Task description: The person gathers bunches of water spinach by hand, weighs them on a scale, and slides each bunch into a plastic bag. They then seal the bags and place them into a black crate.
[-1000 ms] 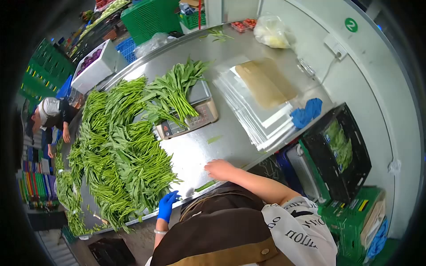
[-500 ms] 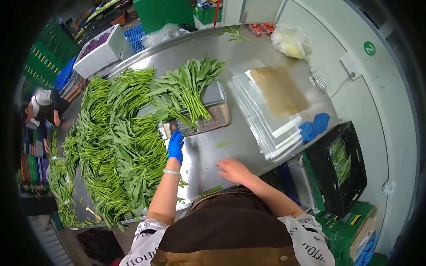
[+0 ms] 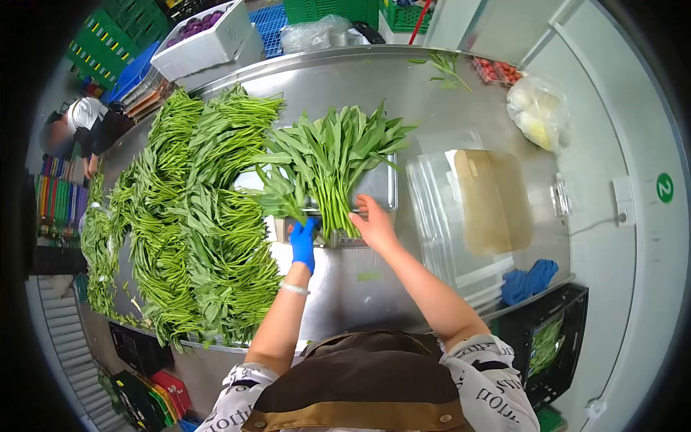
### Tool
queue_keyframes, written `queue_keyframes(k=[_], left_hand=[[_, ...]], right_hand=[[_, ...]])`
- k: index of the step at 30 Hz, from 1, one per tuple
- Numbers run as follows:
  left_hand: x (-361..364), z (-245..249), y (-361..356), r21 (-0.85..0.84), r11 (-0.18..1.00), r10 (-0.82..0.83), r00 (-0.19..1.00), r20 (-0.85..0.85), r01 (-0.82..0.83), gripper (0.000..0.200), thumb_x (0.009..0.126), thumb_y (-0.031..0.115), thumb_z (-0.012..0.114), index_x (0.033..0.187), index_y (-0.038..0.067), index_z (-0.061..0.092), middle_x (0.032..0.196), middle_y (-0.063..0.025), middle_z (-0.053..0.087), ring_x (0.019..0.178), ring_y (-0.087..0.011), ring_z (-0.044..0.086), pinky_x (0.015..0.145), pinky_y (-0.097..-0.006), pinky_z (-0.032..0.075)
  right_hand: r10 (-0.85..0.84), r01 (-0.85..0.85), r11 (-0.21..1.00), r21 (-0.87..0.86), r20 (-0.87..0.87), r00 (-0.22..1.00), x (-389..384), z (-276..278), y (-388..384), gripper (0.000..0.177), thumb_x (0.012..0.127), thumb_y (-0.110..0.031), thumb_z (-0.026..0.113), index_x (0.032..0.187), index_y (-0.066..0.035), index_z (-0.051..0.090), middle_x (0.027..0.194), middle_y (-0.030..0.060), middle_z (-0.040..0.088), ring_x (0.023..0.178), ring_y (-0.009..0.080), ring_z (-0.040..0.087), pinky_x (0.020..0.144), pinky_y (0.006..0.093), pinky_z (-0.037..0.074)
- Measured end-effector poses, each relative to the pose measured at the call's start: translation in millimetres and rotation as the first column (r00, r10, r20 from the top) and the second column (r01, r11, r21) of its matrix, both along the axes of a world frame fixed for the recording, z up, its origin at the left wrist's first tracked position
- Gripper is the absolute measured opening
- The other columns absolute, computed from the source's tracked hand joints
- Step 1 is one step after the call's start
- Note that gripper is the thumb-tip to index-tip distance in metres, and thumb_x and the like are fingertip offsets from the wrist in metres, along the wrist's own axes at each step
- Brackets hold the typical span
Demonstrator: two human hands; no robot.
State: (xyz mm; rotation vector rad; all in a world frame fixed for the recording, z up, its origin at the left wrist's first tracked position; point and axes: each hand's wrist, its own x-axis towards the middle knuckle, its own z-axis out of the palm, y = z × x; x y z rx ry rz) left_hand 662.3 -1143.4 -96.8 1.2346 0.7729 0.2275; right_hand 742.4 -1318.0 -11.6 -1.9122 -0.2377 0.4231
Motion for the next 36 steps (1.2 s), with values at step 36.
queue_keyframes(k=[36], left_hand=[[106,44,-15,0.402,0.833,-0.373,0.922,-0.101,0.381,0.064,0.085,0.019,0.06,0.139,-0.002,0.033,0.135,-0.0231,0.044,0.126,-0.0341,0.043,0.103,-0.038,0.035]], right_hand=[[-0.076,0.076,0.997,-0.017,-0.004,0.997,38,-21,34,0.062,0.084,-0.007,0.058,0.138,0.002,0.029,0.127,0.0223,0.043,0.119,0.0368,0.044,0.103,0.0395,0.033]])
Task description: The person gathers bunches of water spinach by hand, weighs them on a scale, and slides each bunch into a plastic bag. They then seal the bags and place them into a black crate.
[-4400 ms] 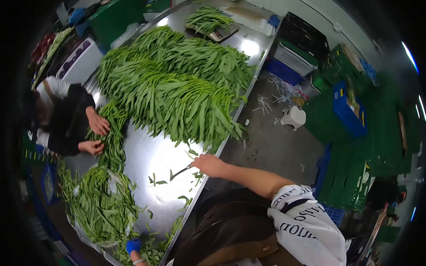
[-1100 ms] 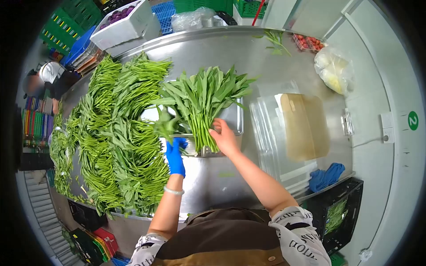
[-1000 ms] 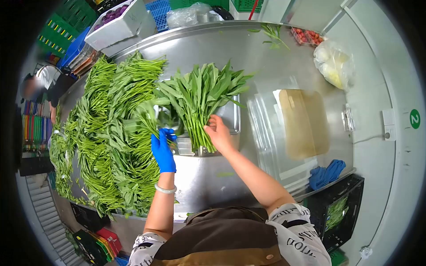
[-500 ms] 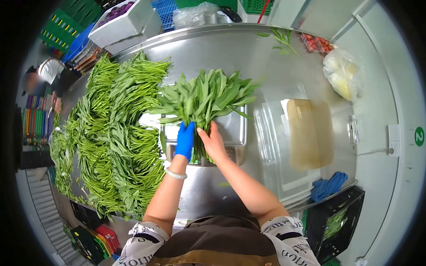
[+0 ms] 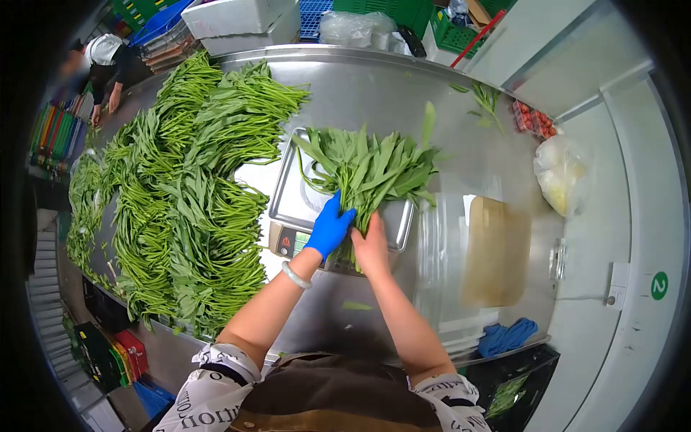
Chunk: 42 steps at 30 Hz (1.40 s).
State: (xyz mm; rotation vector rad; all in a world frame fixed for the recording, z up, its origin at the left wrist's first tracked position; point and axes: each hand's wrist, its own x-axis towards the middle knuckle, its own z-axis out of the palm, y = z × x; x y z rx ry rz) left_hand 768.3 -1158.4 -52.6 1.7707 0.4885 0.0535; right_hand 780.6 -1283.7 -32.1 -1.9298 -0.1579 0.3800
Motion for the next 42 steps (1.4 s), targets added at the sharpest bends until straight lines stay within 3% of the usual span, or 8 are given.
queue_keyframes(k=[6,9,16,24,28,33,35,42], left_hand=[[-31,25,16,0.25,0.968,-0.028,0.988,0.151,-0.011,0.051,0.085,0.02,0.06,0.129,-0.002,0.045,0.126,-0.0247,0.051,0.116,-0.0367,0.048,0.097,-0.0412,0.039],[-43,11,9,0.343,0.939,-0.064,0.996,0.07,0.036,0.025,0.085,0.018,0.059,0.103,0.0,0.058,0.1,-0.0215,0.061,0.097,-0.0365,0.057,0.083,-0.0431,0.045],[-55,1,-18,0.186,0.977,0.038,0.949,0.313,-0.1,0.035,0.087,0.02,0.059,0.114,0.001,0.051,0.1,-0.0173,0.059,0.089,-0.028,0.056,0.074,-0.0408,0.045],[-56,-14,-11,0.376,0.927,-0.081,0.966,0.247,-0.018,0.05,0.086,0.019,0.058,0.13,-0.002,0.044,0.108,-0.0234,0.058,0.102,-0.0364,0.055,0.086,-0.0433,0.044],[-49,15,-7,0.068,0.971,0.209,0.95,0.23,-0.23,0.047,0.086,0.015,0.059,0.129,0.0,0.048,0.114,-0.0232,0.059,0.1,-0.0365,0.058,0.086,-0.0429,0.045],[-44,-4,4,-0.173,0.944,0.305,0.943,0.131,-0.281,0.036,0.088,0.012,0.055,0.123,0.004,0.056,0.107,-0.021,0.063,0.095,-0.0314,0.062,0.084,-0.0363,0.047],[-47,3,3,-0.294,0.9,0.367,0.924,0.107,-0.323,0.031,0.09,0.009,0.052,0.119,-0.001,0.057,0.103,-0.0139,0.064,0.09,-0.0204,0.061,0.082,-0.0306,0.047],[-65,22,-9,-0.401,0.829,0.46,0.882,0.097,-0.389,0.033,0.091,0.008,0.051,0.121,-0.005,0.053,0.112,-0.0145,0.061,0.103,-0.02,0.058,0.089,-0.0319,0.044]], right_hand=[[0.148,0.049,0.963,-0.266,0.669,0.728,-7,73,8,0.042,0.077,-0.003,0.06,0.118,0.0,0.049,0.113,0.0163,0.051,0.104,0.0337,0.05,0.09,0.0399,0.042],[0.518,-0.328,0.855,-0.402,0.694,0.5,6,82,60,0.029,0.077,-0.004,0.057,0.106,0.0,0.055,0.104,0.0128,0.054,0.098,0.0297,0.053,0.084,0.0361,0.046],[0.688,-0.163,0.6,-0.783,0.401,0.605,41,12,164,0.018,0.073,-0.007,0.059,0.09,0.0,0.055,0.082,0.0123,0.058,0.074,0.0306,0.062,0.066,0.038,0.052],[0.326,-0.482,0.855,0.193,0.522,0.788,28,161,110,0.027,0.073,0.006,0.058,0.098,-0.003,0.063,0.086,0.0084,0.058,0.07,0.0181,0.058,0.059,0.0294,0.046],[-0.069,-0.215,0.962,0.168,0.912,0.405,62,206,51,0.03,0.065,0.013,0.057,0.088,-0.003,0.068,0.09,0.0068,0.059,0.077,0.018,0.057,0.064,0.028,0.047],[0.436,-0.144,0.894,-0.424,0.897,0.071,73,148,18,0.029,0.059,0.005,0.061,0.086,-0.002,0.067,0.093,0.0089,0.061,0.083,0.0267,0.058,0.068,0.0363,0.05],[0.71,-0.14,0.703,-0.697,0.696,0.104,65,108,8,0.025,0.063,0.0,0.062,0.087,-0.003,0.065,0.094,0.0089,0.062,0.086,0.0271,0.059,0.068,0.0372,0.05],[0.294,-0.26,0.944,-0.204,0.161,0.942,-1,71,32,0.029,0.085,-0.027,0.062,0.087,0.002,0.062,0.078,0.012,0.061,0.064,0.0273,0.057,0.061,0.0359,0.046]])
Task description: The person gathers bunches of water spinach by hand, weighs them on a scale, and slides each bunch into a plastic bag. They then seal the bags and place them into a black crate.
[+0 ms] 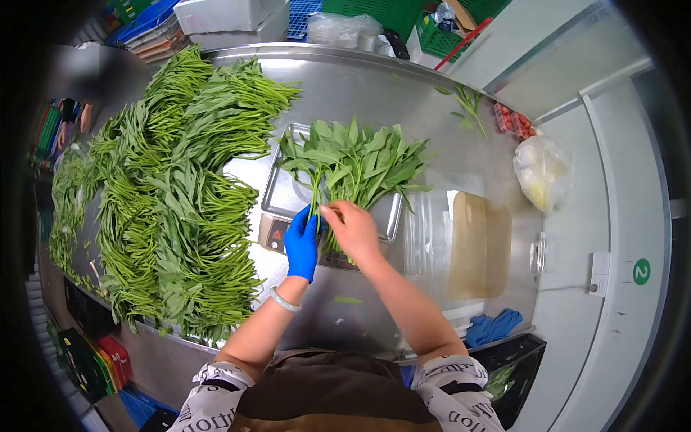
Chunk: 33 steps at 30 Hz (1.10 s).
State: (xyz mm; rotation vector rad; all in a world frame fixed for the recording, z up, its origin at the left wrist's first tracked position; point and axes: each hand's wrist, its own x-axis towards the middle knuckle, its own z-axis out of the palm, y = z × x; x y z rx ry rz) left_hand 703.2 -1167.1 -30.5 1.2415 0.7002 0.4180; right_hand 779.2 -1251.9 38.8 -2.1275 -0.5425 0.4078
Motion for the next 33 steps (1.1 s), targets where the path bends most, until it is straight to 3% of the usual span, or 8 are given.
queue_keyframes(k=[3,9,16,20,23,26,29,33], left_hand=[[-11,-1,-14,0.221,0.975,-0.003,1.0,-0.007,0.005,0.037,0.09,0.007,0.053,0.125,-0.004,0.05,0.12,-0.0154,0.056,0.111,-0.0237,0.054,0.095,-0.0343,0.041],[-45,22,-11,0.573,0.815,-0.165,0.983,0.082,0.089,0.051,0.084,0.003,0.06,0.132,-0.001,0.043,0.132,-0.0173,0.047,0.12,-0.0309,0.047,0.101,-0.0385,0.037],[-99,9,-1,0.604,0.743,-0.322,0.945,-0.052,0.286,0.033,0.083,0.002,0.06,0.116,0.005,0.06,0.11,-0.0141,0.062,0.101,-0.0308,0.06,0.087,-0.0367,0.046],[-155,7,-3,0.529,0.759,-0.344,0.924,-0.167,0.379,0.028,0.085,0.009,0.06,0.113,0.008,0.062,0.107,-0.0137,0.064,0.097,-0.032,0.061,0.083,-0.0377,0.047],[-199,-11,-6,0.433,0.835,-0.296,0.94,-0.168,0.34,0.024,0.087,0.012,0.059,0.109,0.007,0.064,0.103,-0.0127,0.065,0.092,-0.0298,0.062,0.08,-0.0369,0.049],[-247,-13,3,0.273,0.919,-0.229,0.949,-0.215,0.283,0.02,0.091,0.014,0.055,0.106,0.005,0.066,0.094,-0.0109,0.066,0.086,-0.0223,0.063,0.076,-0.0317,0.05],[-289,-25,11,0.065,0.995,-0.053,0.955,-0.292,0.075,0.021,0.093,0.014,0.054,0.106,0.003,0.066,0.091,-0.0077,0.066,0.083,-0.0159,0.062,0.074,-0.0284,0.049],[-318,-32,39,-0.076,0.953,0.265,0.93,-0.254,-0.292,0.021,0.094,0.012,0.053,0.107,0.001,0.065,0.083,-0.0017,0.06,0.071,-0.0088,0.053,0.066,-0.0227,0.044]], right_hand=[[0.031,-0.09,0.984,-0.151,-0.357,0.934,9,-17,17,0.044,0.091,-0.039,0.054,0.081,0.004,0.056,0.076,0.0164,0.057,0.065,0.0267,0.054,0.06,0.0348,0.042],[0.182,-0.274,0.95,0.148,0.451,0.874,5,27,14,0.014,0.089,-0.014,0.054,0.09,0.0,0.055,0.087,0.0174,0.057,0.083,0.0364,0.056,0.073,0.0408,0.046],[-0.373,0.27,0.924,0.271,0.483,0.792,131,73,-72,0.018,0.094,-0.013,0.045,0.095,0.001,0.057,0.084,0.0151,0.06,0.082,0.0282,0.059,0.071,0.036,0.045],[0.086,0.448,0.846,-0.29,0.903,0.421,187,95,-120,0.031,0.088,-0.02,0.059,0.11,0.0,0.057,0.111,0.0204,0.058,0.105,0.0365,0.053,0.092,0.0435,0.041],[0.0,0.285,0.948,-0.14,0.897,0.442,132,97,-75,0.041,0.083,-0.02,0.065,0.118,0.0,0.054,0.12,0.0189,0.054,0.114,0.0352,0.048,0.098,0.042,0.037],[0.138,-0.11,0.989,-0.098,0.363,0.921,17,56,-5,0.043,0.081,-0.019,0.067,0.12,-0.003,0.054,0.119,0.016,0.055,0.116,0.0297,0.049,0.099,0.0386,0.037],[0.656,-0.657,0.746,-0.11,0.294,0.695,-86,-5,52,0.038,0.079,-0.02,0.07,0.111,-0.005,0.058,0.112,0.0119,0.059,0.107,0.0287,0.054,0.092,0.0378,0.043],[0.764,-0.77,0.636,-0.063,0.194,0.615,-153,-42,116,0.046,0.075,-0.027,0.073,0.11,-0.002,0.057,0.107,0.0153,0.06,0.105,0.0326,0.053,0.091,0.0404,0.043]])
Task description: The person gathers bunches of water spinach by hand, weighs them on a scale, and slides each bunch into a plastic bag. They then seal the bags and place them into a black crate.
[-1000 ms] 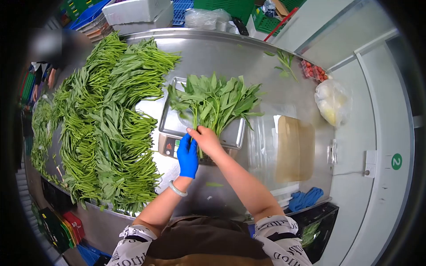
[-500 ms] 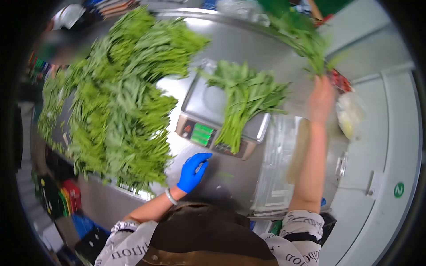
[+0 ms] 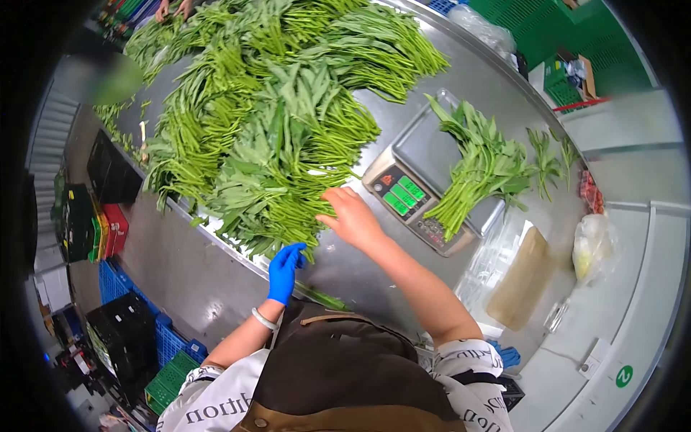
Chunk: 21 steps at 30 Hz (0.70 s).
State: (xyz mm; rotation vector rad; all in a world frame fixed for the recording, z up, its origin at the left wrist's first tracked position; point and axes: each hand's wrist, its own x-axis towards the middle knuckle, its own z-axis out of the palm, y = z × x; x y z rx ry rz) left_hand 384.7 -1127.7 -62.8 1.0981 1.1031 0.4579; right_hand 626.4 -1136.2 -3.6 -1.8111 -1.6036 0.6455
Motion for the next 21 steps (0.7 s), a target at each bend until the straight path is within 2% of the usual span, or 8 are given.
queue_keyframes(k=[4,5,8,9,13,16,20,21], left_hand=[[-8,9,23,-0.126,0.948,0.294,0.956,0.003,-0.292,0.024,0.094,0.013,0.051,0.111,0.003,0.063,0.076,-0.0007,0.057,0.065,-0.0083,0.049,0.061,-0.0221,0.041],[-12,4,25,-0.146,0.925,0.353,0.935,-0.017,-0.352,0.024,0.092,0.011,0.052,0.111,0.003,0.063,0.075,-0.0005,0.057,0.063,-0.0089,0.049,0.06,-0.0222,0.041],[-20,-19,25,-0.346,0.855,0.406,0.914,-0.016,-0.386,0.024,0.091,0.01,0.053,0.111,0.003,0.063,0.074,-0.0008,0.057,0.063,-0.0094,0.049,0.06,-0.0225,0.042],[-18,-15,24,-0.377,0.85,0.393,0.92,-0.008,-0.367,0.025,0.09,0.009,0.053,0.111,0.003,0.063,0.076,-0.0014,0.059,0.064,-0.0099,0.051,0.062,-0.0228,0.044],[-19,-13,23,-0.364,0.91,0.242,0.966,0.085,-0.196,0.025,0.088,0.009,0.053,0.111,0.004,0.063,0.079,-0.0013,0.059,0.069,-0.0093,0.053,0.066,-0.0225,0.045],[-23,-7,22,-0.349,0.914,0.266,0.955,0.134,-0.206,0.025,0.087,0.008,0.053,0.109,0.004,0.063,0.08,-0.0012,0.06,0.069,-0.0093,0.053,0.066,-0.0219,0.044],[-28,-2,18,-0.297,0.936,0.233,0.965,0.119,-0.189,0.024,0.087,0.008,0.052,0.108,0.003,0.064,0.08,-0.0015,0.06,0.069,-0.0095,0.053,0.066,-0.022,0.044],[-27,-2,17,-0.285,0.944,0.208,0.971,0.122,-0.166,0.024,0.087,0.008,0.052,0.108,0.002,0.064,0.08,-0.0016,0.06,0.069,-0.0096,0.052,0.066,-0.022,0.044]], right_hand=[[0.057,-0.052,0.987,-0.15,0.027,0.998,-38,-30,39,0.063,0.067,-0.037,0.078,0.113,0.0,0.055,0.106,0.0171,0.059,0.105,0.0334,0.053,0.09,0.0428,0.044],[0.032,-0.002,0.988,-0.155,0.186,0.982,-51,-42,43,0.074,0.062,-0.04,0.081,0.117,0.0,0.053,0.104,0.0163,0.057,0.103,0.0335,0.052,0.089,0.0435,0.044],[-0.072,0.128,0.979,-0.157,0.322,0.944,-77,-50,54,0.072,0.062,-0.036,0.08,0.118,-0.001,0.051,0.101,0.0149,0.055,0.102,0.0328,0.051,0.088,0.0436,0.043],[-0.092,0.158,0.969,-0.189,0.318,0.944,-81,-50,59,0.062,0.062,-0.031,0.08,0.11,-0.002,0.055,0.098,0.0144,0.052,0.101,0.0318,0.05,0.088,0.0426,0.043],[-0.055,0.073,0.997,-0.039,0.345,0.937,-69,-20,70,0.039,0.061,-0.021,0.075,0.091,-0.002,0.06,0.099,0.014,0.053,0.099,0.0316,0.049,0.088,0.0421,0.041],[-0.093,0.066,0.993,0.097,0.304,0.948,-59,6,73,0.035,0.062,-0.019,0.073,0.088,-0.001,0.059,0.102,0.0135,0.053,0.1,0.0316,0.048,0.089,0.0412,0.041],[-0.092,0.089,0.996,0.026,0.404,0.91,-38,-22,50,0.044,0.063,-0.017,0.072,0.097,0.002,0.053,0.115,0.0145,0.051,0.109,0.0337,0.046,0.093,0.0419,0.04],[-0.093,0.116,0.993,-0.032,0.412,0.906,-41,-27,48,0.054,0.063,-0.016,0.074,0.107,0.003,0.049,0.122,0.0162,0.048,0.113,0.0343,0.045,0.096,0.0428,0.038]])
